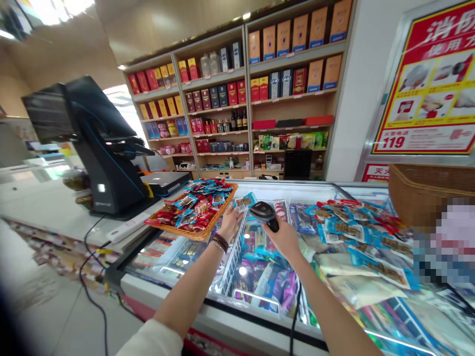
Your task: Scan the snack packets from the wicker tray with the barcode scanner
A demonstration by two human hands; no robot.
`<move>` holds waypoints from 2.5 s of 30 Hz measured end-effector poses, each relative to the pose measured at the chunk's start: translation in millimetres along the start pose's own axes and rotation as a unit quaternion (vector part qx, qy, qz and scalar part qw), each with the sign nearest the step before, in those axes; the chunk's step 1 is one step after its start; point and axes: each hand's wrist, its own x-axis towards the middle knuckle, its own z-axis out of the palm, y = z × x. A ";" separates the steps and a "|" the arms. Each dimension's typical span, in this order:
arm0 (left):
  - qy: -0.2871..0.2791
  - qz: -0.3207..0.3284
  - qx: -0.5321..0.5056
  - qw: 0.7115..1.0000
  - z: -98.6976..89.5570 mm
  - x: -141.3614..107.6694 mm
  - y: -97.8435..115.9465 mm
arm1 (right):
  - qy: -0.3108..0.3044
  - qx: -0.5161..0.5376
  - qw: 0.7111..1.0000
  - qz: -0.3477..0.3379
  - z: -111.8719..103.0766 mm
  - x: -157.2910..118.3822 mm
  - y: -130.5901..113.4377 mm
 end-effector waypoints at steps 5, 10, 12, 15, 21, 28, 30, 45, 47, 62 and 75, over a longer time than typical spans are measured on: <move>0.017 -0.003 0.017 1.000 -9.9 0.2 -23.9 | -0.030 -0.015 0.999 0.009 0.9 0.3 0.5; -0.013 0.007 -0.011 1.000 -14.7 -1.4 -22.5 | -0.072 -0.037 0.997 0.001 3.8 -2.3 -7.3; -0.009 -0.001 -0.014 1.000 -13.8 -2.2 -21.1 | -0.072 -0.044 0.996 0.003 3.5 -3.3 -9.2; -0.003 0.002 0.003 1.000 -12.9 -3.2 -20.1 | -0.070 -0.047 0.996 0.002 3.2 -3.6 -9.5; -0.009 0.009 0.021 1.000 -13.6 -3.8 -19.1 | -0.065 -0.050 0.997 -0.004 3.6 -2.8 -7.6; -0.003 0.004 -0.022 1.000 -12.1 -4.6 -19.3 | -0.070 -0.053 0.996 0.002 1.2 -2.9 -10.3; -0.001 0.003 -0.031 1.000 -12.2 -4.5 -19.4 | -0.068 -0.053 0.996 0.001 1.3 -2.8 -9.8; -0.021 0.012 -0.071 0.997 -16.8 -1.1 -22.1 | -0.072 -0.004 0.997 0.022 3.4 -5.4 -11.2; -0.018 0.006 -0.099 0.995 -16.8 0.0 -23.0 | -0.077 -0.009 0.996 0.035 2.9 -6.3 -13.4; -0.008 -0.017 -0.124 0.992 -14.5 -4.2 -17.7 | -0.067 -0.078 0.994 0.038 5.1 -12.8 -18.1; 0.012 -0.067 -0.144 0.987 -10.2 -10.3 -6.7 | -0.063 -0.094 0.993 0.040 6.1 -14.7 -21.6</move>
